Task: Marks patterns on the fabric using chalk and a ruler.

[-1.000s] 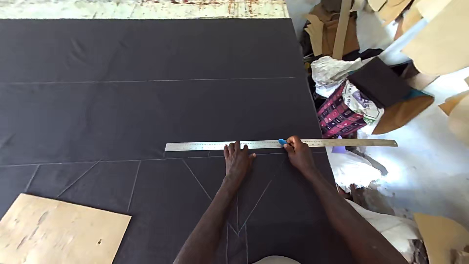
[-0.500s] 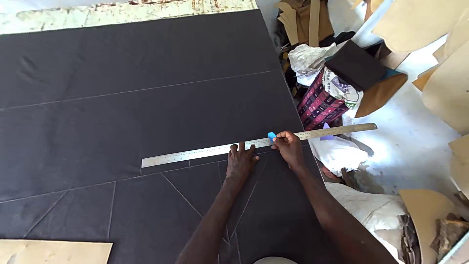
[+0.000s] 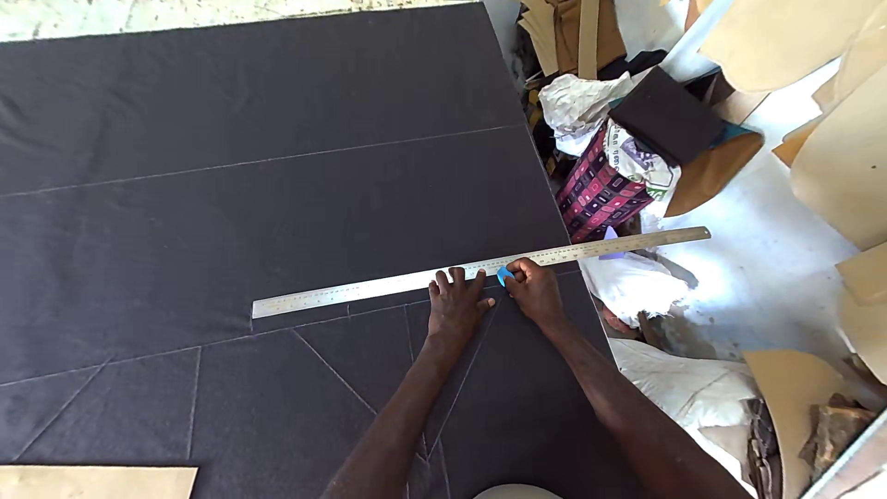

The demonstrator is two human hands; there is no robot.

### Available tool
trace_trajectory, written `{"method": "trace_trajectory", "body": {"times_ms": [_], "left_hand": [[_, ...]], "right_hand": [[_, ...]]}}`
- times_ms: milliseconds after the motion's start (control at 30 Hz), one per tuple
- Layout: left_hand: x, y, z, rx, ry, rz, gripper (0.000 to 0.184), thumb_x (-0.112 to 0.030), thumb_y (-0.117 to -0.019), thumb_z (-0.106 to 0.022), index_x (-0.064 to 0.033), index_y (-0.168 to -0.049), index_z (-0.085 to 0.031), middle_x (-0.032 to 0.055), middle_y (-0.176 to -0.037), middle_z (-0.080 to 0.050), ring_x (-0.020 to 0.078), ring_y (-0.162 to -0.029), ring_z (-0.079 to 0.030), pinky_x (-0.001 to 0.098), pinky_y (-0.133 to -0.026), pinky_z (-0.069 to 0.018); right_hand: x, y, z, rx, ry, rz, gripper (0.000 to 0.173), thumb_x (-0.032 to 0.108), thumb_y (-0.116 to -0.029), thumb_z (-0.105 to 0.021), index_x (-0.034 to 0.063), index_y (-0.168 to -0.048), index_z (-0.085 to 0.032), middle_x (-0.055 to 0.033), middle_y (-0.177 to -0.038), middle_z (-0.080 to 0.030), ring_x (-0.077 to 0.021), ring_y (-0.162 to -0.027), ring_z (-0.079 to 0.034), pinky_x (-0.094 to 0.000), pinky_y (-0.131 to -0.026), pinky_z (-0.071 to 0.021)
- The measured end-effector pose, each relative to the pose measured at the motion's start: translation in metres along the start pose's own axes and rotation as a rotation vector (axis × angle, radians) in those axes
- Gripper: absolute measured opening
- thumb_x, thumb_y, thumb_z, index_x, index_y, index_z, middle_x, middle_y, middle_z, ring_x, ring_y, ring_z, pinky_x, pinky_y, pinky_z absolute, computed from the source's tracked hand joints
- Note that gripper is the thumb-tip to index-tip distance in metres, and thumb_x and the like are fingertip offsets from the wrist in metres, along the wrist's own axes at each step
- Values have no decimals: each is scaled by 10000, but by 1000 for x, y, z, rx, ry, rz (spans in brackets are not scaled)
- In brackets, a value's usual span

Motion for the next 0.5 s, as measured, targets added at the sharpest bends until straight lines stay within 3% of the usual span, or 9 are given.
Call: {"method": "trace_trajectory", "body": {"times_ms": [133,300,400,467,500], "left_hand": [[4,-9,-12,2,-55,13,624,-652,-1017,-426,-363,-1570,-407,197,-1455,-480,467,-1321,-444,637,-1028,-423],[-3,8,10,-38,73,-6,591,-541,-1022,-539,-275,-1546,-472,230,-1454,-484,490,-1314,-443,667,-1014,-420],[-4,9,11,-44,70,-9,593,-540,-1021,-540,-271,-1545,-474,237,-1440,-487,489,-1295,-453,663,-993,-429],[-3,8,8,-47,41,-16,595,-553,-1023,-526,-271,-1544,-475,237,-1426,-492,482,-1280,-464,652,-984,-437],[-3,7,7,-49,32,-21,590,-558,-1024,-520,-277,-1541,-479,230,-1415,-500,475,-1278,-467,647,-980,-443]], "right_hand": [[10,4,0,16,89,60,125,134,-922,-683,61,-1024,-697,-73,-747,-658,-219,-649,-640,-453,-617,-553],[25,1,-3,66,239,113,107,126,-921,-656,49,-986,-689,-119,-819,-677,-290,-757,-680,-502,-677,-563],[33,-13,-1,354,345,8,102,152,-907,-680,55,-936,-692,-147,-853,-685,-332,-824,-683,-561,-724,-550],[36,-18,7,563,274,-74,105,155,-906,-700,64,-905,-751,-119,-773,-708,-267,-692,-690,-510,-669,-576],[35,-14,13,590,180,-98,111,146,-929,-694,60,-954,-761,-107,-767,-712,-236,-658,-686,-467,-662,-589]]}}
Point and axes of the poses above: each hand's wrist, its own y-axis away from the middle knuckle, its own z-axis out of the back of the hand, x = y × z, the point moved 7 cm from there along -y, towards the middle knuckle
